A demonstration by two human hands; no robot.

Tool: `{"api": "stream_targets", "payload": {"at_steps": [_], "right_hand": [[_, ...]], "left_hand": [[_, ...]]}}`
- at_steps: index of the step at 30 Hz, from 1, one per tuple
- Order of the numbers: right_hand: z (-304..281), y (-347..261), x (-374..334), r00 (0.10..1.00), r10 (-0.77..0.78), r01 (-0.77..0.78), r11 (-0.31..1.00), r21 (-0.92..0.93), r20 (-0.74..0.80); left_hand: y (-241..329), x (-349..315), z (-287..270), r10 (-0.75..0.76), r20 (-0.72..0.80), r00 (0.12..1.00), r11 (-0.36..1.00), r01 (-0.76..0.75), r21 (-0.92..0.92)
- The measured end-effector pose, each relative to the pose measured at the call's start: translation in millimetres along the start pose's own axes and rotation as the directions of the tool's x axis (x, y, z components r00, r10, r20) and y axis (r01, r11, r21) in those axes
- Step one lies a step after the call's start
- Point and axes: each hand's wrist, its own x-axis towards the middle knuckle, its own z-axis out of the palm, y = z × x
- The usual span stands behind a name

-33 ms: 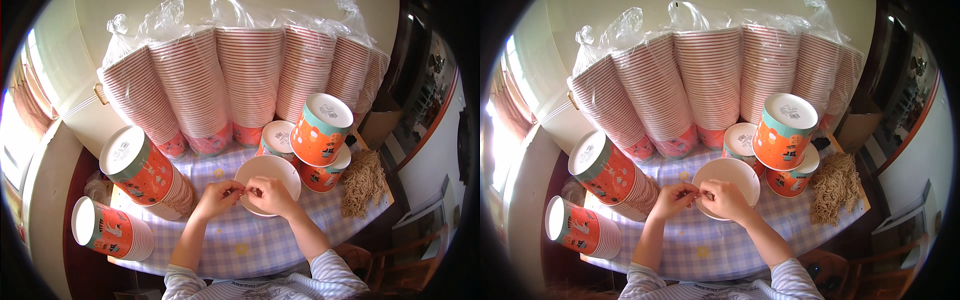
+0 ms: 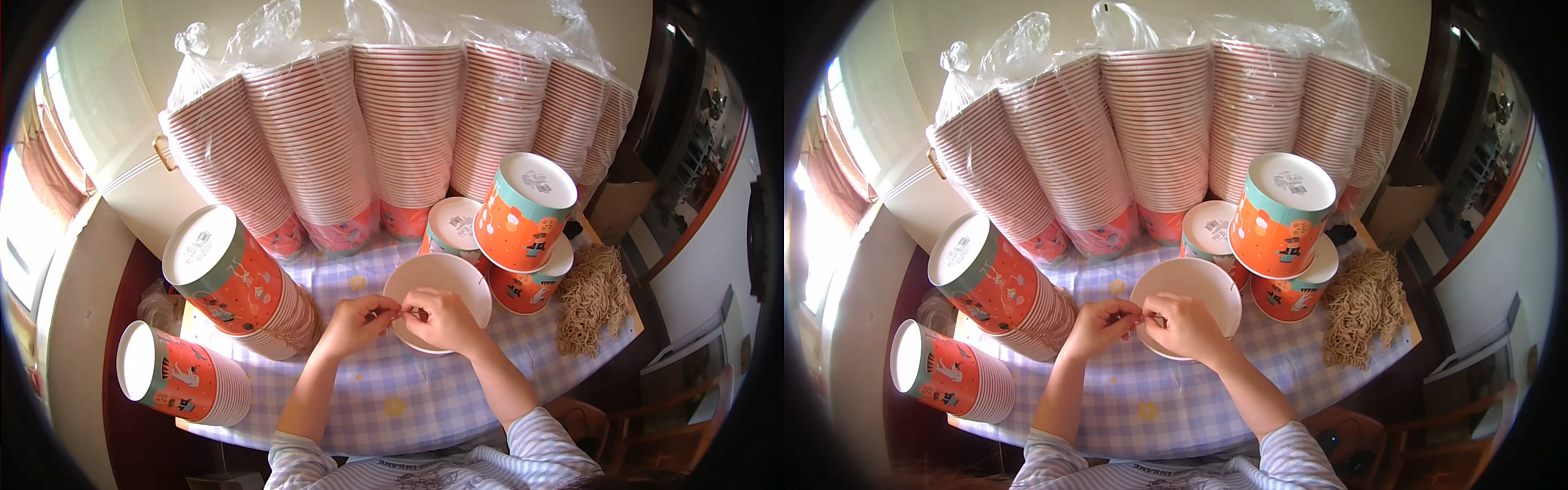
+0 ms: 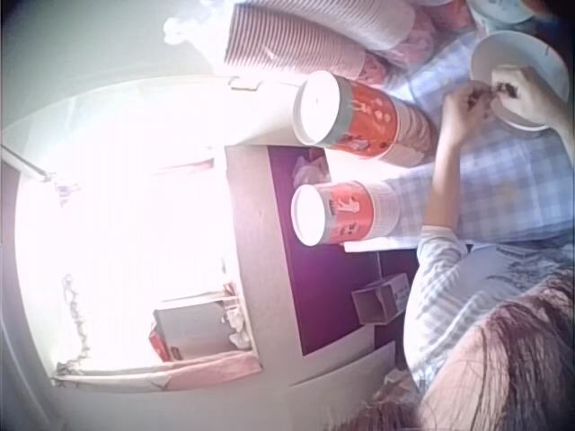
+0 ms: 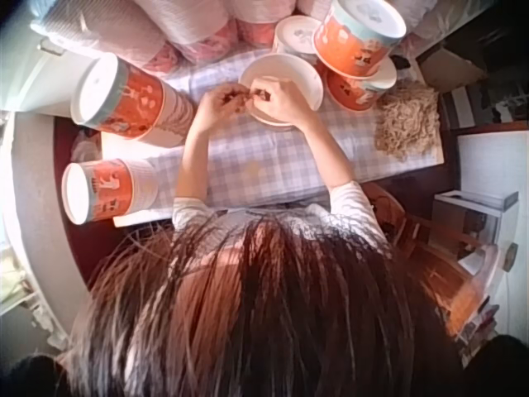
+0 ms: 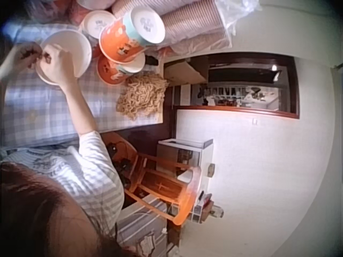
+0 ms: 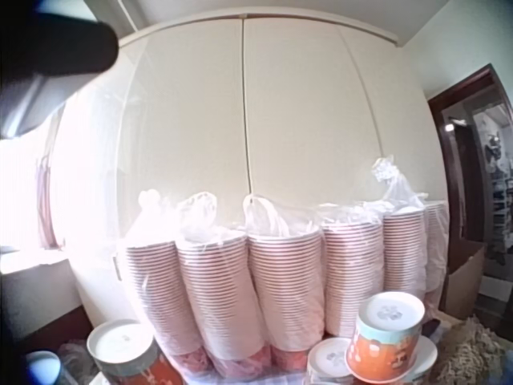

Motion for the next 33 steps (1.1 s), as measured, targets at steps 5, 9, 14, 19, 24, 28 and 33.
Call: {"api": "stream_targets", "payload": {"at_steps": [5, 9, 14, 19, 24, 28, 33], "right_hand": [[0, 0, 0, 1.000, 0.004, -0.004, 1.000, -0.007, -0.005], [1, 0, 0, 1.000, -0.002, 0.001, 1.000, -0.027, -0.013], [1, 2, 0, 0.999, -0.018, 0.016, 0.996, -0.083, -0.029], [2, 0, -1, 1.000, -0.023, 0.020, 0.993, -0.112, -0.017], [2, -3, -1, 1.000, -0.024, 0.022, 0.995, -0.100, -0.017], [1, -3, -1, 0.999, -0.039, 0.037, 0.994, -0.103, -0.020], [1, -2, -1, 0.997, -0.063, 0.059, 0.994, -0.093, -0.042]], "left_hand": [[6, -1, 1, 0.001, -0.017, 1.000, 0.996, 0.001, 0.086], [8, -2, 2, 0.131, -0.051, 0.990, 0.955, -0.112, 0.276], [6, -1, 3, 0.395, -0.031, 0.918, 0.826, -0.340, 0.449], [6, -1, 4, 0.413, -0.035, 0.910, 0.820, -0.355, 0.450], [5, -1, 4, 0.383, -0.059, 0.922, 0.817, -0.308, 0.488], [-1, 2, 5, 0.372, -0.097, 0.923, 0.849, -0.296, 0.437], [-14, 5, 3, 0.220, -0.134, 0.966, 0.949, -0.180, 0.261]]}}
